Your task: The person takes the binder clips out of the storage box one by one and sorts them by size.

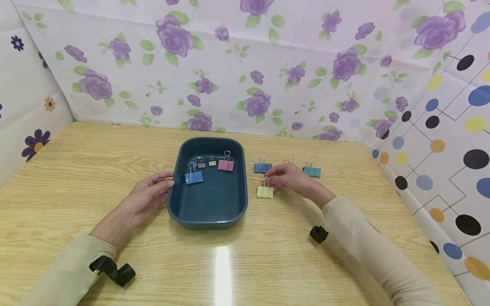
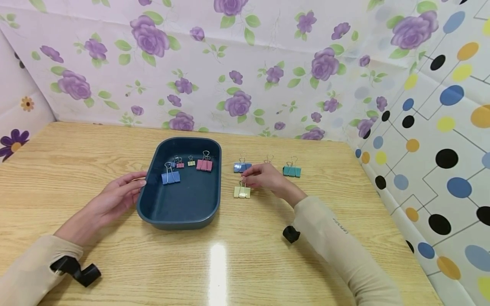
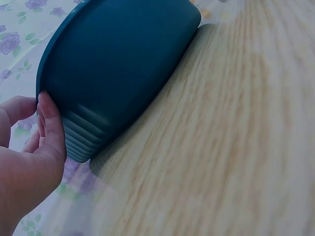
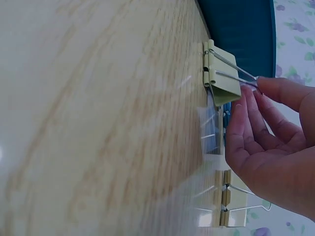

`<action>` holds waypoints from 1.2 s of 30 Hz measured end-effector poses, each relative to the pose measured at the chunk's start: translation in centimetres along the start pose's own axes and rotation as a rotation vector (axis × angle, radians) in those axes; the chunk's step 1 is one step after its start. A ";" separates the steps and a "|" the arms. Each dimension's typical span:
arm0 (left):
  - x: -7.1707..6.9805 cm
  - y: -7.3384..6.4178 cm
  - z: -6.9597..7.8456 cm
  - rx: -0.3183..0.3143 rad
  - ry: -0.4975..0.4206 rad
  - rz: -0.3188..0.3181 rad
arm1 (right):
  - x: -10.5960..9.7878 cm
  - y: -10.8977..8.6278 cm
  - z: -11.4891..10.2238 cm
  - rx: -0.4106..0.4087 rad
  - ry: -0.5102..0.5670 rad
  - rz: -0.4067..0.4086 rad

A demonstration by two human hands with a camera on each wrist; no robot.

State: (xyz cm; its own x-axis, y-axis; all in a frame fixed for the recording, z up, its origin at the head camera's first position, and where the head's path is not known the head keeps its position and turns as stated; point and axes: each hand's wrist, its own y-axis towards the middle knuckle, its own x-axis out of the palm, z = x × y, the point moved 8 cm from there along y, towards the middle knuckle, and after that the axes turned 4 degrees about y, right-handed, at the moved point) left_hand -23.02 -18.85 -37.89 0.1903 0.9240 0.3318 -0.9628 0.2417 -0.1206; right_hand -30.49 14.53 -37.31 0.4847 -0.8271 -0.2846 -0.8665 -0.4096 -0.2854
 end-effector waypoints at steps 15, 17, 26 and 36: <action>0.1 0.0 0.1 0.010 -0.013 -0.013 | -1.4 -0.2 -2.3 -0.055 0.004 0.053; 0.1 0.0 0.1 0.010 -0.013 -0.014 | -1.5 -0.1 -2.7 -0.058 0.008 0.058; 0.1 0.0 0.0 0.005 -0.014 -0.010 | -1.5 0.2 -6.2 -0.103 -0.047 0.068; 0.1 0.0 -0.1 0.006 -0.004 -0.008 | 0.4 1.5 -11.2 -0.161 0.000 0.052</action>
State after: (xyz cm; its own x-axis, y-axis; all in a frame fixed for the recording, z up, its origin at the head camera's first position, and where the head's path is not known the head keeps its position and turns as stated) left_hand -22.99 -18.74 -37.92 0.1968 0.9208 0.3368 -0.9625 0.2468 -0.1122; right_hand -32.92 9.25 -27.59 0.4388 -0.8487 -0.2952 -0.8983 -0.4226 -0.1204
